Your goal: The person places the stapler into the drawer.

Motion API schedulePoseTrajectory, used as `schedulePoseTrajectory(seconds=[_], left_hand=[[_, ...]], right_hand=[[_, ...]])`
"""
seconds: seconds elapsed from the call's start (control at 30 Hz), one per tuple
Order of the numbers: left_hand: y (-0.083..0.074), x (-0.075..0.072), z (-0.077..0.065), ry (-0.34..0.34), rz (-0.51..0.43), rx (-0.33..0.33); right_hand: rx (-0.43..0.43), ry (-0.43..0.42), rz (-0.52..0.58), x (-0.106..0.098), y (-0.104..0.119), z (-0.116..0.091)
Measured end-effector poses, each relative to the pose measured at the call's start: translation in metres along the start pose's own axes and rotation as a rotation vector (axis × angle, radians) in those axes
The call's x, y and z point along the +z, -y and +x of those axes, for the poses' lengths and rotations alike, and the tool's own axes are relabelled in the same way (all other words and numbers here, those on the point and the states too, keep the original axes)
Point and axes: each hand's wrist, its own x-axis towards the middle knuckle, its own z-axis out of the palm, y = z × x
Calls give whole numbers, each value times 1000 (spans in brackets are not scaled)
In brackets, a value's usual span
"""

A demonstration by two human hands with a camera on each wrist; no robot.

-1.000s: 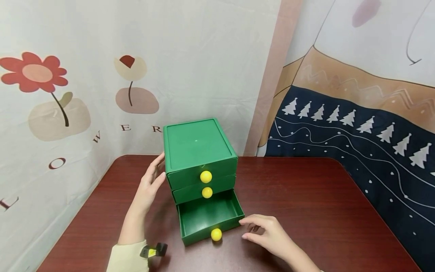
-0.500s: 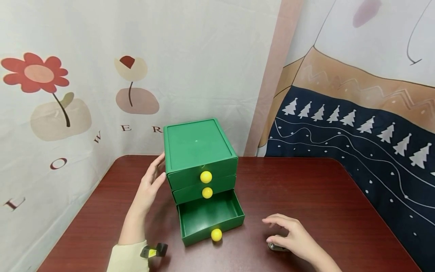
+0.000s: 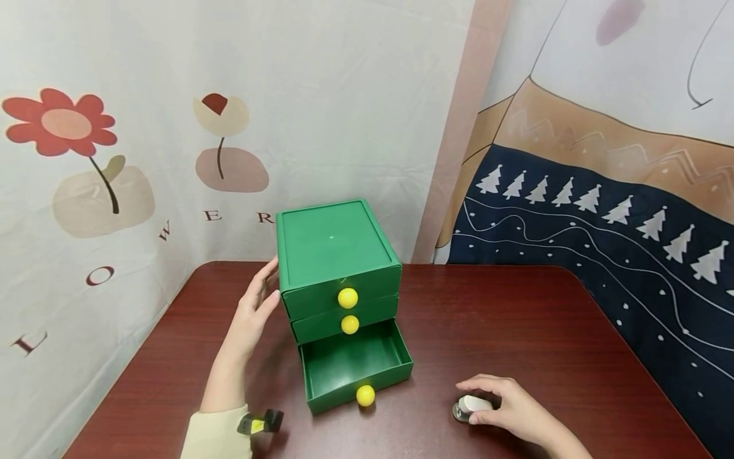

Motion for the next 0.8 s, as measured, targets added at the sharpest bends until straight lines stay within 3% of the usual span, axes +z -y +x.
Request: schedulePoseTrajectory(seconds=[0.3, 0.8], left_hand=[[1, 0, 1, -5, -3, 11], [0, 0, 0, -6, 8, 5]], right_hand=[[-42, 9, -1, 0, -7, -7], [-110, -50, -47, 5, -13, -5]])
